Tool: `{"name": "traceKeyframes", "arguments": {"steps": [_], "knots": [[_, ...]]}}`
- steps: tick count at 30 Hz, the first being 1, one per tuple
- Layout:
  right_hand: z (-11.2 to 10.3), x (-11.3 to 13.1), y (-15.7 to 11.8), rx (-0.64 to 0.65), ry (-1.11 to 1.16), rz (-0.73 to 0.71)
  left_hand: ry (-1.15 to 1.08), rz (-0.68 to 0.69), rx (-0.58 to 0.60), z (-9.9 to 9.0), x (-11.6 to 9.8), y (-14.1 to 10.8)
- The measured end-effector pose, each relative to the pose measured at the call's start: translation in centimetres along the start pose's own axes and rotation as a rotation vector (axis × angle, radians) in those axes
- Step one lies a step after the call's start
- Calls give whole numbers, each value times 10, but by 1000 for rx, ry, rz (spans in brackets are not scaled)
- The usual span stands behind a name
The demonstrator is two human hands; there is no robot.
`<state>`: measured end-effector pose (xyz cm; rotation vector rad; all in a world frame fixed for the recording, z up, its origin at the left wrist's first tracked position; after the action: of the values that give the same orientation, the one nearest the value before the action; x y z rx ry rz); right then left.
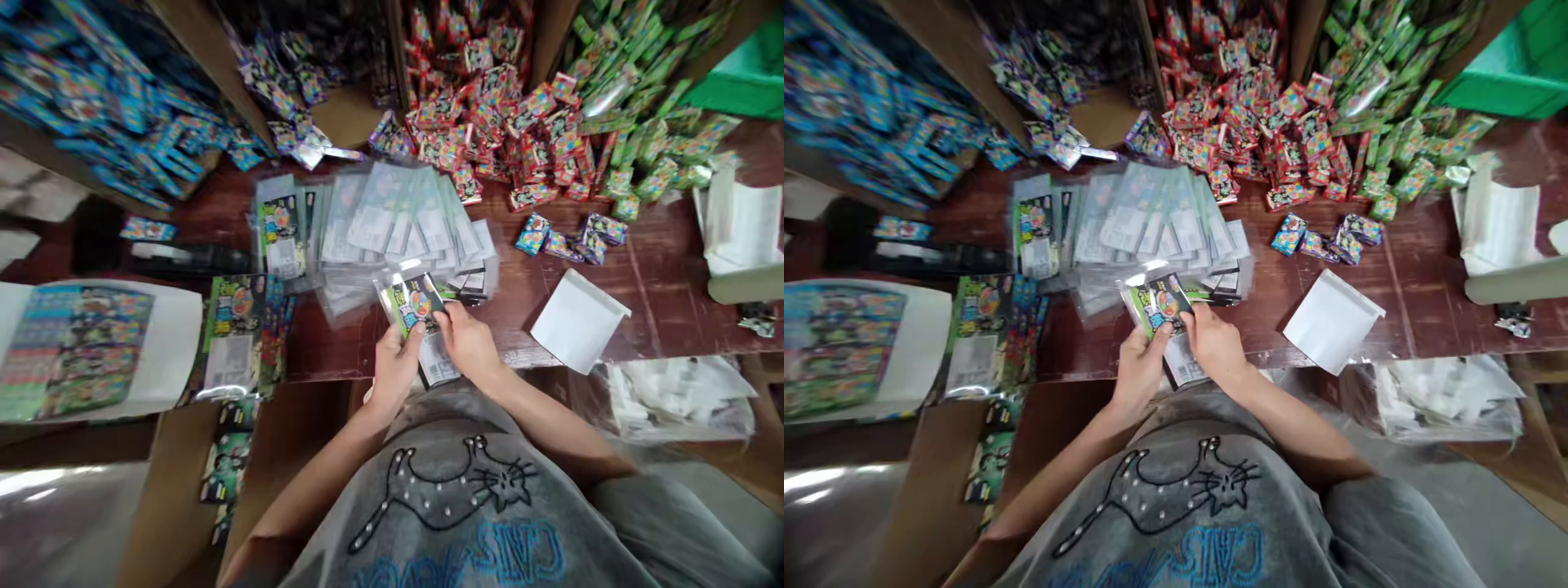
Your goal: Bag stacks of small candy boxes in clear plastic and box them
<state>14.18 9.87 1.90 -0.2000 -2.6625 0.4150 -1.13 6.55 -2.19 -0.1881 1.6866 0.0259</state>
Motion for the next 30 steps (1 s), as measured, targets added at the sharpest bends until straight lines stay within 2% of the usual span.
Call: {"name": "traceKeyframes", "arguments": {"steps": [3, 5, 7, 9, 11, 12, 13, 15, 17, 19, 21, 22, 24, 25, 27, 30], "knots": [[12, -3, 2, 47, 11, 26, 103, 100, -26, 6, -5, 5], [-1, -13, 9, 59, 50, -25, 165, 148, -18, 7, -7, 7], [-37, -35, 24, 22, 100, -149, 211, 201, -2, 3, -11, 6], [-92, -67, 43, -129, 88, -346, 321, 320, -24, -4, -26, 6], [-139, -114, 74, -251, -82, -378, 542, 501, -46, -4, -54, 10], [-155, -138, 93, -267, -177, -352, 662, 603, -13, 5, -72, 15], [-165, -158, 112, -246, -270, -339, 766, 699, 63, 21, -88, 23], [-170, -185, 147, -170, -432, -322, 860, 862, 353, 72, -115, 48], [-166, -193, 171, -124, -525, -334, 892, 935, 630, 133, -130, 82], [-164, -186, 177, -142, -531, -397, 922, 965, 835, 192, -134, 122], [-167, -172, 161, -205, -474, -504, 948, 956, 1026, 243, -127, 158], [-170, -166, 145, -237, -443, -558, 961, 952, 1088, 262, -123, 173], [-174, -157, 105, -286, -409, -637, 980, 965, 1139, 285, -118, 187], [-173, -155, 82, -290, -406, -658, 985, 984, 1133, 289, -119, 186], [-163, -152, 39, -251, -382, -685, 984, 1038, 1088, 280, -127, 166], [-134, -154, -10, -90, -320, -688, 1011, 1087, 1033, 236, -138, 107]]}}
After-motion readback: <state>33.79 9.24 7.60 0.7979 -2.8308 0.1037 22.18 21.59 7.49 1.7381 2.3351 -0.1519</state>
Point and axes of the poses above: each hand's wrist, its own y-axis towards the middle knuckle, its own z-axis out of the palm, x = y × z, the point moved 7 cm from there along y, towards the middle knuckle, and after that the axes turned 13 degrees about z, right-handed, at the moved point
